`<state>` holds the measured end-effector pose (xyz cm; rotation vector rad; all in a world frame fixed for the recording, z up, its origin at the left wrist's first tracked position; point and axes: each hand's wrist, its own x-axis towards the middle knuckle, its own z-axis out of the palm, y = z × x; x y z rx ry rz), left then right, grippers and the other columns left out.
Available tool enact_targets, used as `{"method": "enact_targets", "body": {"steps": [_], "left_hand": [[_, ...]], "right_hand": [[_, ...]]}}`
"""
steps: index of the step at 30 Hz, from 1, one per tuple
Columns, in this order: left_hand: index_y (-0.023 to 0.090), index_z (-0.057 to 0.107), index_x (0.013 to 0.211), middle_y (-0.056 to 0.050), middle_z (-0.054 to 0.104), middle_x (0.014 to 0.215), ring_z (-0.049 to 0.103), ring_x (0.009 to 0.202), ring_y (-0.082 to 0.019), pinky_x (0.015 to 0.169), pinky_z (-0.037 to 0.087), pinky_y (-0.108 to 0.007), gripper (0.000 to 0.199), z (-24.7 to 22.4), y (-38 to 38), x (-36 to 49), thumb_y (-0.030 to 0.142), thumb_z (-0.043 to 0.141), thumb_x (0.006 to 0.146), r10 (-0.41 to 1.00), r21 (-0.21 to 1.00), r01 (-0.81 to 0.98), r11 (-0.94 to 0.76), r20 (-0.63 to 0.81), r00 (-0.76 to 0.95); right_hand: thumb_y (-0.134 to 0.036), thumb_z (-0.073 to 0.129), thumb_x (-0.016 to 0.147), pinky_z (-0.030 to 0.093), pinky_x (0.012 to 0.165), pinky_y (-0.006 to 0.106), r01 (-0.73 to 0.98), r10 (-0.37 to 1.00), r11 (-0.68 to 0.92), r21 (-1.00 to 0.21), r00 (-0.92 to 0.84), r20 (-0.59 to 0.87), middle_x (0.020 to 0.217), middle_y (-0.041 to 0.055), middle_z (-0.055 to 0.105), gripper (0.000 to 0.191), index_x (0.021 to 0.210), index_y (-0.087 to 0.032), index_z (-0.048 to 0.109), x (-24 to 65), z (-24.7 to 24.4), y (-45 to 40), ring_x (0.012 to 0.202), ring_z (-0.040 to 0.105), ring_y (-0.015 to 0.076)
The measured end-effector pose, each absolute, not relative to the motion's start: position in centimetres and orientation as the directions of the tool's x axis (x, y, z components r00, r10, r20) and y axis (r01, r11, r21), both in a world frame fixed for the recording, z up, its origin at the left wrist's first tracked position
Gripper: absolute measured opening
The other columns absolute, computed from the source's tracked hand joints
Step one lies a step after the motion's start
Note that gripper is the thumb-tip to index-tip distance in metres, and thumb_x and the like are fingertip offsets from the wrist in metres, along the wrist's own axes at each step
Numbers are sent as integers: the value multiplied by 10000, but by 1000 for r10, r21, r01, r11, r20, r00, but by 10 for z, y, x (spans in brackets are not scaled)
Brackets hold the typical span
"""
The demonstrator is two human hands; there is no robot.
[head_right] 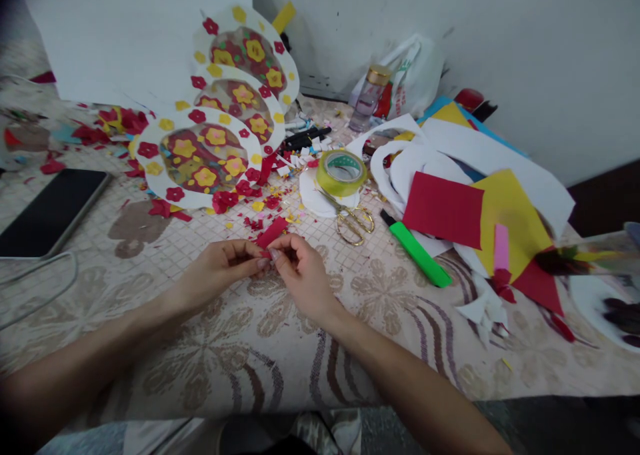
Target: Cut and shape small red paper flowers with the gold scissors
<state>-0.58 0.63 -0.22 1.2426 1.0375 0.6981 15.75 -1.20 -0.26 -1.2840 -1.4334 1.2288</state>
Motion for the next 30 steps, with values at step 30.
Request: {"method": "enact_targets", "body": {"steps": [30], "left_hand": [[131,606,719,-5,620,696,528,605,-82,596,420,-214,197,3,8,-7,317,668,735,777,849,-109,517,-411,477]], "right_hand": [[-329,548,850,466,653,267,65,963,67,-996,-264,48,784,6,563,129,905,-213,533,168,1,-7,702,549,126]]}}
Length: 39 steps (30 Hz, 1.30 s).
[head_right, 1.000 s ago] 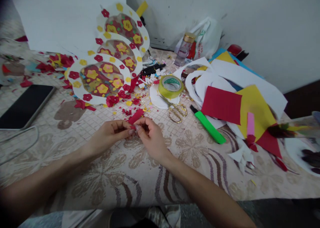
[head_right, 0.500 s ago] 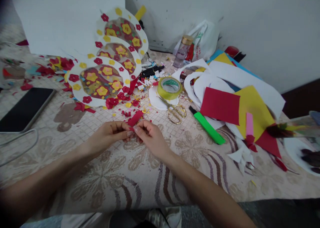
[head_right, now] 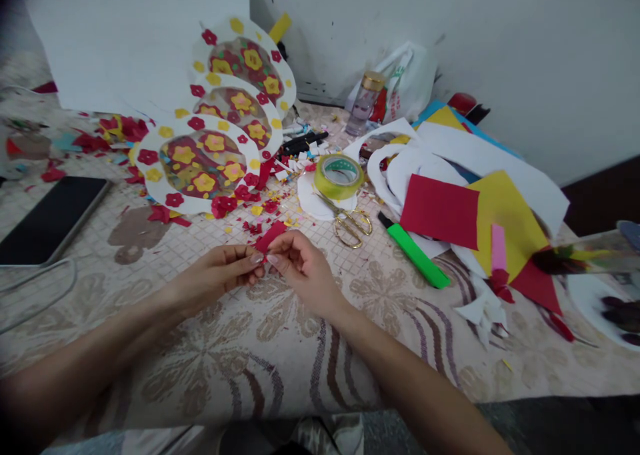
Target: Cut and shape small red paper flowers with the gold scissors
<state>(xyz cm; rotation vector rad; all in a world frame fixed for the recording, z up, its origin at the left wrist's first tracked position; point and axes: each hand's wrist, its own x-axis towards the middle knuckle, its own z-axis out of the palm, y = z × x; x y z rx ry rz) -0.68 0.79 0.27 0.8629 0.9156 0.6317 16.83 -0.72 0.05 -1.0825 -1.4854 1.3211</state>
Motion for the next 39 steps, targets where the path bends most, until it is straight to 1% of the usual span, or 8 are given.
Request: {"method": "enact_targets", "body": {"steps": [9,12,15,17,29,32,35,39], "left_hand": [[118,623,711,-11,612,682,515,551,-59,537,412,-181,129,6,8,-9,215,707,699,601,632,-189,752,-538,592],[124,613,712,-12,613,692,518,563,-69,548,413,-198,135,5,8,-9,240,682,717,625,696,-144,704,-510,591],[130,600,709,-1,599,659,519,589,-88,572,407,-217,164,3,6,-7,283,645,747,784,890,-44,453,-375,494],[133,597,718,5,591,647,517,602,-97,586,407,-227,179,2,5,-6,304,622,765,846,949,11,315,-286,450],[119,617,750,-15,629,749,529,626,-80,625,409,-223,181,0,5,-3,286,681,726,749,786,-184,590,-449,487],[119,606,752,-14,626,740,531,627,-84,619,414,-223,183,2,5,-2,296,653,748,775,838,-134,529,-413,479],[121,592,759,-13,615,709,538,641,-104,625,423,-235,171,2,2,0,291,607,780,863,946,-7,324,-293,412],[122,581,779,-11,602,691,551,659,-121,652,441,-249,171,-1,-3,3,291,569,803,918,979,59,193,-201,341]], "right_hand": [[-274,556,849,446,757,324,173,889,342,-924,-379,258,830,32,583,70,827,-215,587,174,-1,-3,821,561,168],[-268,523,864,438,722,307,209,895,327,-921,-380,232,803,26,564,91,805,-209,559,172,-1,-4,779,546,160],[-253,495,873,424,677,282,254,922,246,-935,-360,144,782,15,539,83,810,-206,522,168,-1,-5,724,520,146],[-249,477,880,416,665,270,262,933,193,-946,-348,93,768,7,528,80,819,-204,502,167,0,-6,708,516,140],[-261,447,890,394,628,249,248,964,110,-962,-262,43,714,-14,505,97,822,-198,477,164,-1,-5,655,483,124],[-267,440,893,400,627,253,252,967,107,-962,-253,41,717,-10,507,101,825,-198,469,162,-3,-6,656,491,127],[-273,431,897,407,634,256,265,972,98,-959,-232,36,720,-8,514,109,826,-196,460,159,-5,-7,665,506,131],[-278,419,900,407,626,249,280,979,76,-957,-202,19,717,-12,505,117,821,-195,446,156,-7,-7,661,502,129]]}}
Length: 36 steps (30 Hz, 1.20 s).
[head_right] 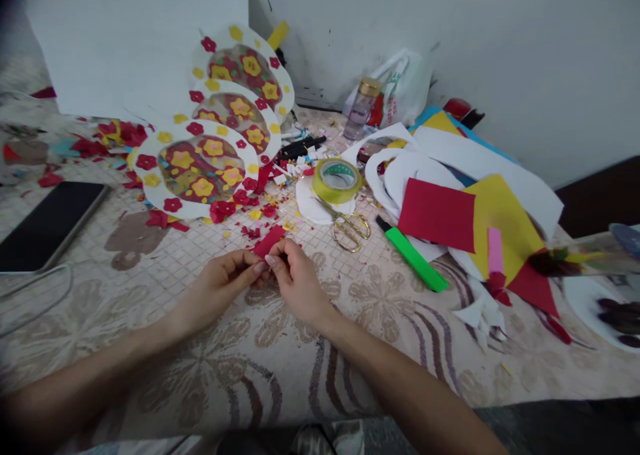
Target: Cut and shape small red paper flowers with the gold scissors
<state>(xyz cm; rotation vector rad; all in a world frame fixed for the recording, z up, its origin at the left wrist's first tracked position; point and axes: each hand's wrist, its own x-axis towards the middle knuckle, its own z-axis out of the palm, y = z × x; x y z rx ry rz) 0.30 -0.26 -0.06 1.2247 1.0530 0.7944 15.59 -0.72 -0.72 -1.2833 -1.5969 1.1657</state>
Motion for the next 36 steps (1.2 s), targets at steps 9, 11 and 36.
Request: {"method": "enact_targets", "body": {"steps": [9,11,36], "left_hand": [[121,595,769,-15,629,703,563,663,-113,666,444,-243,178,0,3,0,298,595,783,853,936,-9,353,-317,414],[115,604,762,-14,630,709,550,647,-101,648,432,-233,186,0,4,0,300,609,776,834,921,-27,389,-340,434],[146,607,827,-12,637,759,584,702,-127,686,460,-255,158,-3,2,0,287,607,754,855,951,28,307,-289,430]], "right_hand": [[-259,412,903,395,644,254,335,977,123,-934,-208,55,730,-10,492,110,825,-190,447,158,-7,-6,678,481,128],[-257,411,903,393,647,256,339,976,122,-933,-212,51,729,-10,494,110,823,-190,445,158,-7,-6,680,483,129],[-169,446,866,384,637,253,456,966,215,-864,-231,118,748,-5,513,58,812,-188,460,163,-4,-5,688,488,132]]}}
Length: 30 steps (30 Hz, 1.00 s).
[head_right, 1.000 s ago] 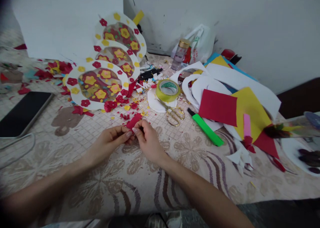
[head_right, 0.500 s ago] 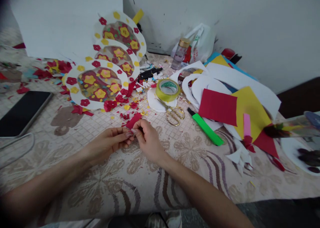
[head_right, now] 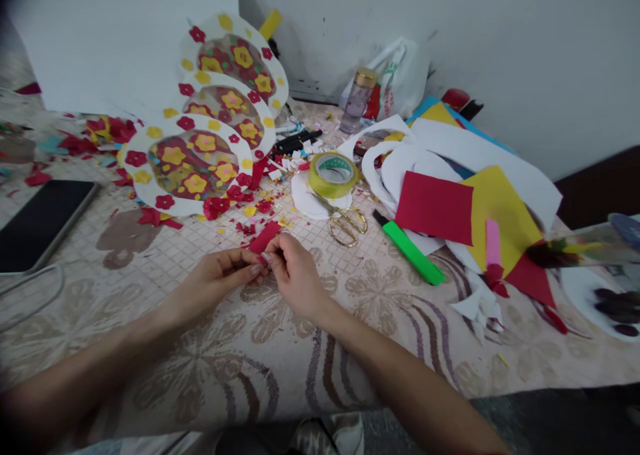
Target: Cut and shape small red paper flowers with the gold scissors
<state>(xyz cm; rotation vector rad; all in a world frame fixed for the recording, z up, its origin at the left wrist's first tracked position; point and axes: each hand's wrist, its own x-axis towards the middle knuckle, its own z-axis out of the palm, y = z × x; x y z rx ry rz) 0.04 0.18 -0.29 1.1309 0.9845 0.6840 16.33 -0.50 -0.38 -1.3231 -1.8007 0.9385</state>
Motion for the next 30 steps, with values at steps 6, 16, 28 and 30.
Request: {"method": "enact_targets", "body": {"steps": [6,16,28,30], "left_hand": [[153,621,815,7,623,727,557,656,-114,649,446,-246,174,-7,2,0,292,659,715,860,946,35,324,-309,406],[136,605,754,17,589,661,523,606,-94,610,419,-228,147,-2,3,-1,268,663,722,855,925,-30,378,-336,396],[133,602,770,15,586,666,524,604,-103,591,419,-236,134,1,4,-2,252,644,727,864,947,39,319,-307,400],[134,608,773,15,587,667,521,606,-100,594,416,-232,134,1,4,-2,255,645,729,859,943,41,330,-318,402]], "right_hand": [[-159,448,858,381,641,255,477,961,237,-846,-240,134,754,-3,513,56,813,-187,464,163,-3,-6,699,485,134],[-340,420,904,417,579,246,215,970,29,-976,-241,-25,737,-3,527,161,885,-199,494,164,1,-6,633,500,120],[-285,505,851,371,540,229,195,976,18,-981,-215,-25,655,-26,479,143,751,-184,489,161,-2,-6,594,446,108],[-297,506,850,368,534,226,189,979,15,-982,-204,-25,641,-31,468,158,740,-186,483,160,-2,-7,584,437,106]]}}
